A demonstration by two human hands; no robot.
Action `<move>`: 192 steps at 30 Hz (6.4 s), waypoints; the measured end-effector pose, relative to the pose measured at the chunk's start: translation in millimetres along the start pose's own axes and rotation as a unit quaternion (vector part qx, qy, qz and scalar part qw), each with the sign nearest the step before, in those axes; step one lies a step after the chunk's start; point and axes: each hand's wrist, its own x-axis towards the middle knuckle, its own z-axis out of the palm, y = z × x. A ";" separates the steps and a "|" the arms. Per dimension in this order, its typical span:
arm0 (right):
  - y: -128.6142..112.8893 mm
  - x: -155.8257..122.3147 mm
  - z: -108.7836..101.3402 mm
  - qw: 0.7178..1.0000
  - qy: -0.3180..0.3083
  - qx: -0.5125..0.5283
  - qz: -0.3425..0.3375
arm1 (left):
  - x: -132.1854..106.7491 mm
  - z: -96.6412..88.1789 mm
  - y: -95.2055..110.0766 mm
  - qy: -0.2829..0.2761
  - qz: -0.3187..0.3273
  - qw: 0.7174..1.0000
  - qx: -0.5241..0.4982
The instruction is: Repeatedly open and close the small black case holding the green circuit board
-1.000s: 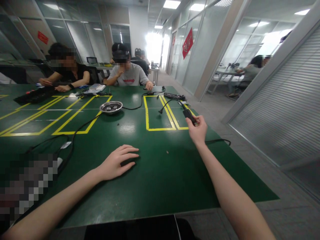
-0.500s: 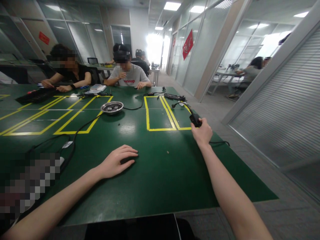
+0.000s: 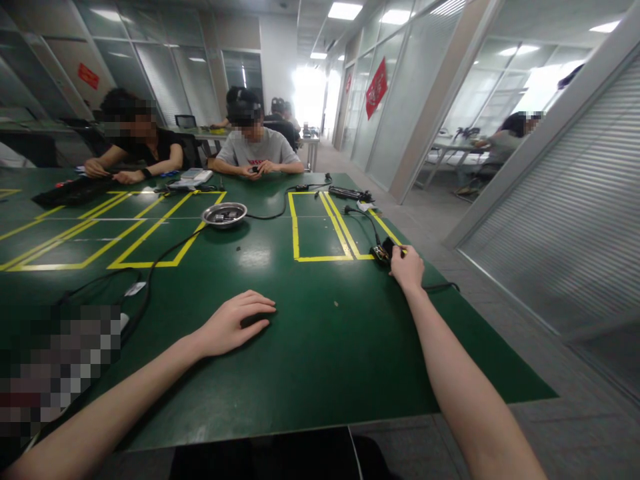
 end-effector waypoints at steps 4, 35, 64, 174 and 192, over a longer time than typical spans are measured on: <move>6.5 5.1 2.7 1.000 -0.006 0.012 0.013 | -0.4 0.0 -0.4 -0.002 -0.001 1.000 -0.001; -12.5 -15.1 6.8 0.981 -0.054 -0.129 -0.133 | -1.8 0.1 -0.9 -0.008 -0.001 1.000 0.010; -93.0 -188.1 3.8 0.711 -0.345 0.152 -0.593 | -0.5 5.5 19.9 -0.025 -0.008 0.997 0.069; -92.9 -173.7 26.5 0.844 -0.291 0.126 -0.431 | -6.1 -16.1 -20.8 0.087 -0.179 0.979 0.049; -102.4 -183.2 27.4 0.847 -0.378 0.267 -0.263 | 1.3 -8.9 -12.3 0.140 -0.278 0.933 -0.179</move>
